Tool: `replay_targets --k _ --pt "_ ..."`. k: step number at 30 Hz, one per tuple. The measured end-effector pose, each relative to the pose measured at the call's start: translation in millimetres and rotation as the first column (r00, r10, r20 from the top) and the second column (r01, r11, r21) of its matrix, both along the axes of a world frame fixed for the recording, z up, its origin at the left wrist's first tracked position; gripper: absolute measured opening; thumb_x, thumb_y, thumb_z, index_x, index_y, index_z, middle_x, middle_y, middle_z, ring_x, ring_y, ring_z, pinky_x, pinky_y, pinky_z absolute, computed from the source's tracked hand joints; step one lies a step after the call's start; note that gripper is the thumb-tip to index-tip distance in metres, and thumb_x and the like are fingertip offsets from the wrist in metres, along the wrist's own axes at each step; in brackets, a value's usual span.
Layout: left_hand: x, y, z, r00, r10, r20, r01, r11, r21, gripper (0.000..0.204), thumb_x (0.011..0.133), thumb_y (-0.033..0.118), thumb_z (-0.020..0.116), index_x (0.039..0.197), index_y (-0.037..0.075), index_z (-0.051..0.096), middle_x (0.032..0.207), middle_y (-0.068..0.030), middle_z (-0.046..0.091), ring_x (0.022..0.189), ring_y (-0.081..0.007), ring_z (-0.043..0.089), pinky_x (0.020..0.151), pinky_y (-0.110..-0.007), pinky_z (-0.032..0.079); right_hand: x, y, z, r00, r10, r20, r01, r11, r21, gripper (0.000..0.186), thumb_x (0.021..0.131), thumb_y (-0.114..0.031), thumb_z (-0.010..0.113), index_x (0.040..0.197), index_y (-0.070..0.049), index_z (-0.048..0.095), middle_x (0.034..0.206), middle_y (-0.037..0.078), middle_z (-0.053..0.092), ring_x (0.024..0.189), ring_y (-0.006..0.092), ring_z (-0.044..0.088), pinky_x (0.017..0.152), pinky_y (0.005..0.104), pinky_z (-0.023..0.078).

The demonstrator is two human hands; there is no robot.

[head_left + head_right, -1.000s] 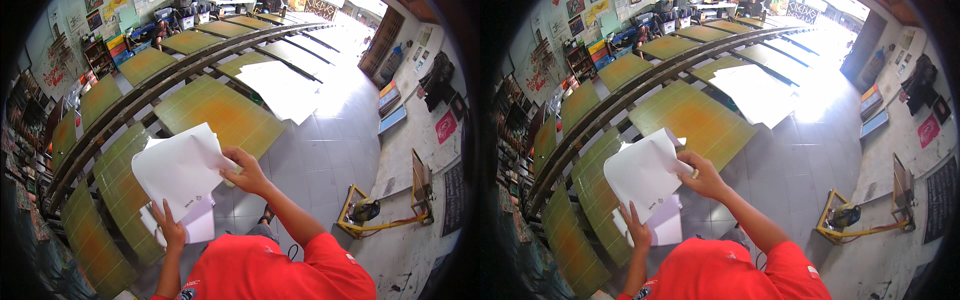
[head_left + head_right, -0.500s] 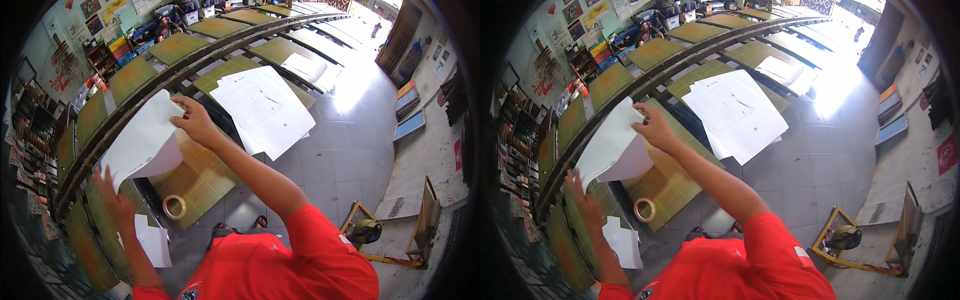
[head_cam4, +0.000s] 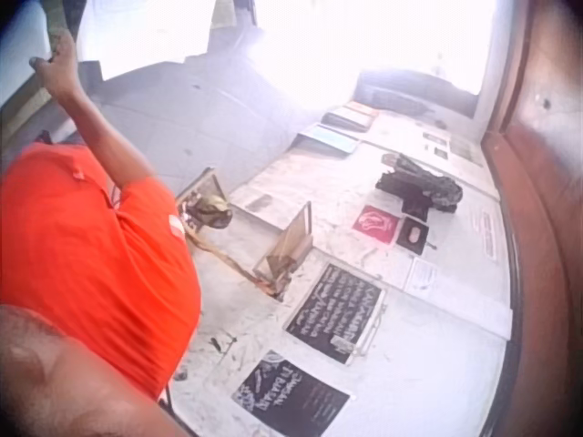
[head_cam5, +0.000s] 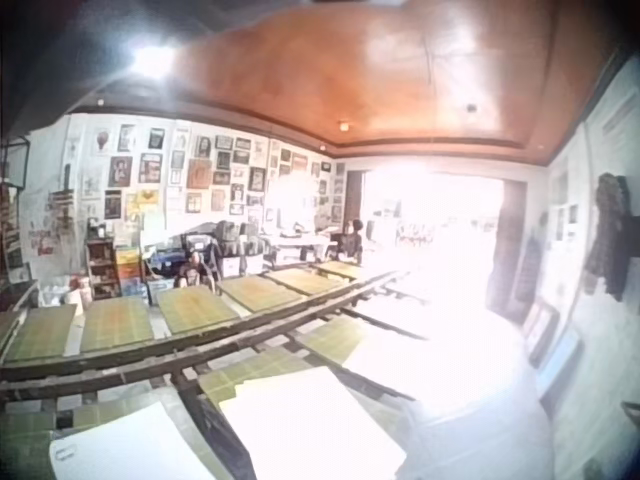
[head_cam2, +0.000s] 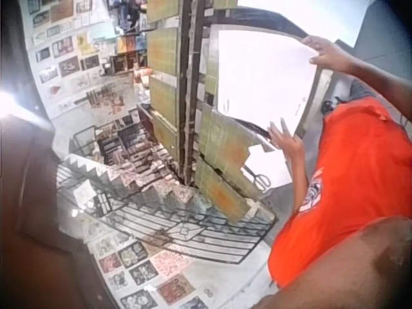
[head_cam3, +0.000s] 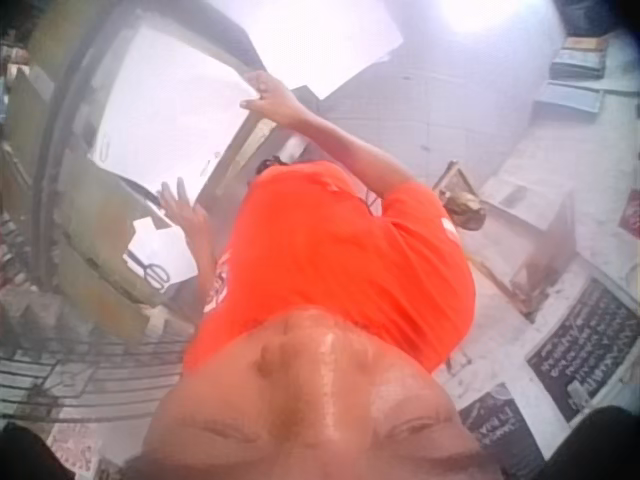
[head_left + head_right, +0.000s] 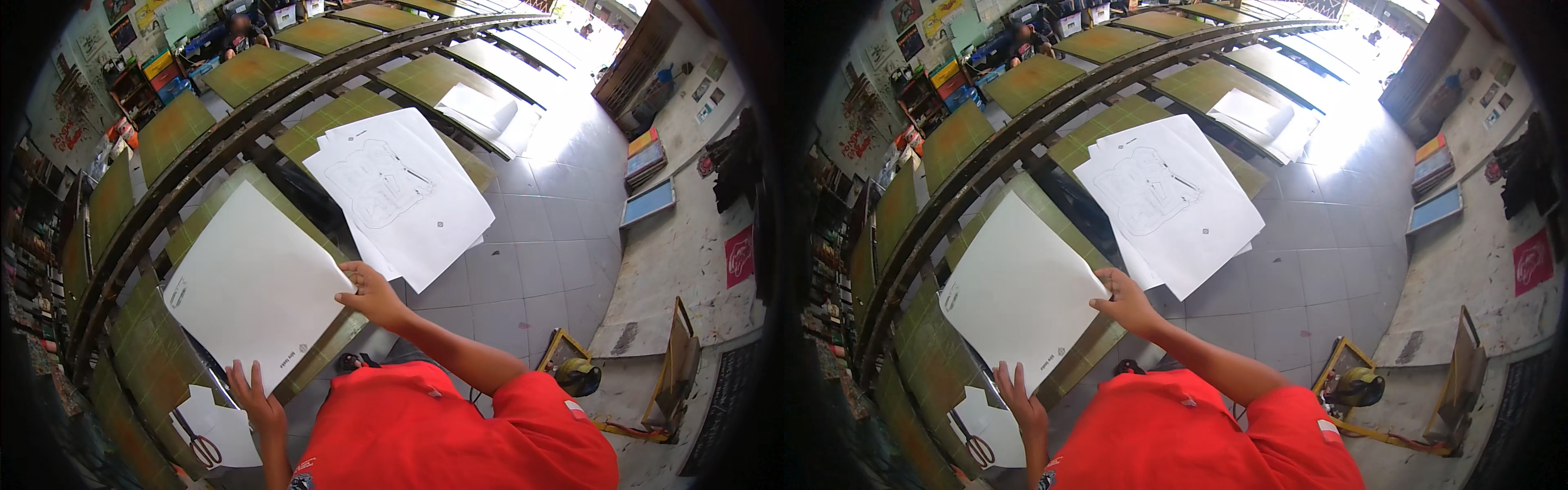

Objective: The person places a screen onto a printing table, adjusts its position by hand, then walks to another table and sorts through several sheets of paper.

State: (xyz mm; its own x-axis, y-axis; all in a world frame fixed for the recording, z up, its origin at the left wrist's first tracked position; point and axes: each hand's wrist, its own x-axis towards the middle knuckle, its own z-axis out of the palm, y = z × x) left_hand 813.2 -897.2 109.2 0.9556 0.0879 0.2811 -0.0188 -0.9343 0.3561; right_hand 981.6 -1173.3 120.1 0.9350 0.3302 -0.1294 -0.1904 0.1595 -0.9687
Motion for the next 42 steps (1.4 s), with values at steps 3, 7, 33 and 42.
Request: replay_targets --k 3,7,33,42 --pt "28 1 -23 0.993 0.018 -0.114 -0.011 0.998 0.058 0.054 0.078 -0.001 0.045 0.131 0.008 0.048 0.143 -0.0213 0.032 0.136 -0.0438 0.022 0.109 -0.054 0.019 32 0 -35 0.99 -0.022 0.136 0.052 0.975 -0.216 0.052 0.082 -0.011 0.069 0.125 0.002 0.044 0.1 0.012 0.058 0.079 0.0123 0.055 0.071 0.0252 0.046" --pt "49 8 -51 0.971 0.042 -0.234 -0.025 0.997 0.074 0.057 0.076 -0.003 0.048 0.131 0.01 0.05 0.143 -0.0214 0.034 0.135 -0.0426 0.024 0.11 -0.051 0.019 71 -54 -64 0.941 0.017 0.337 0.166 0.845 -0.508 0.052 0.079 -0.026 0.073 0.121 -0.004 0.052 0.11 0.016 0.058 0.097 0.0272 0.058 0.084 0.0357 0.047" --pt "163 -288 -39 0.899 -0.382 -0.215 0.384 0.923 -0.034 0.08 0.068 0.038 0.076 0.136 0.013 0.043 0.142 -0.0206 0.034 0.133 -0.0405 0.028 0.107 -0.055 0.023 143 -332 -37 0.901 -0.215 0.377 0.429 0.307 -0.85 0.022 0.082 -0.023 0.065 0.084 -0.001 0.063 0.082 0.018 0.066 0.08 0.037 0.063 0.074 0.0433 0.049" --pt "184 -309 -59 0.932 -0.338 -0.134 0.347 0.937 0.046 0.06 0.072 0.019 0.072 0.127 0.011 0.051 0.137 -0.0191 0.041 0.129 -0.0383 0.036 0.104 -0.054 0.029 159 -323 -13 0.868 -0.225 0.443 0.475 0.635 -0.609 0.025 0.086 -0.022 0.06 0.088 0.003 0.063 0.081 0.017 0.064 0.08 0.0322 0.063 0.071 0.0372 0.047"
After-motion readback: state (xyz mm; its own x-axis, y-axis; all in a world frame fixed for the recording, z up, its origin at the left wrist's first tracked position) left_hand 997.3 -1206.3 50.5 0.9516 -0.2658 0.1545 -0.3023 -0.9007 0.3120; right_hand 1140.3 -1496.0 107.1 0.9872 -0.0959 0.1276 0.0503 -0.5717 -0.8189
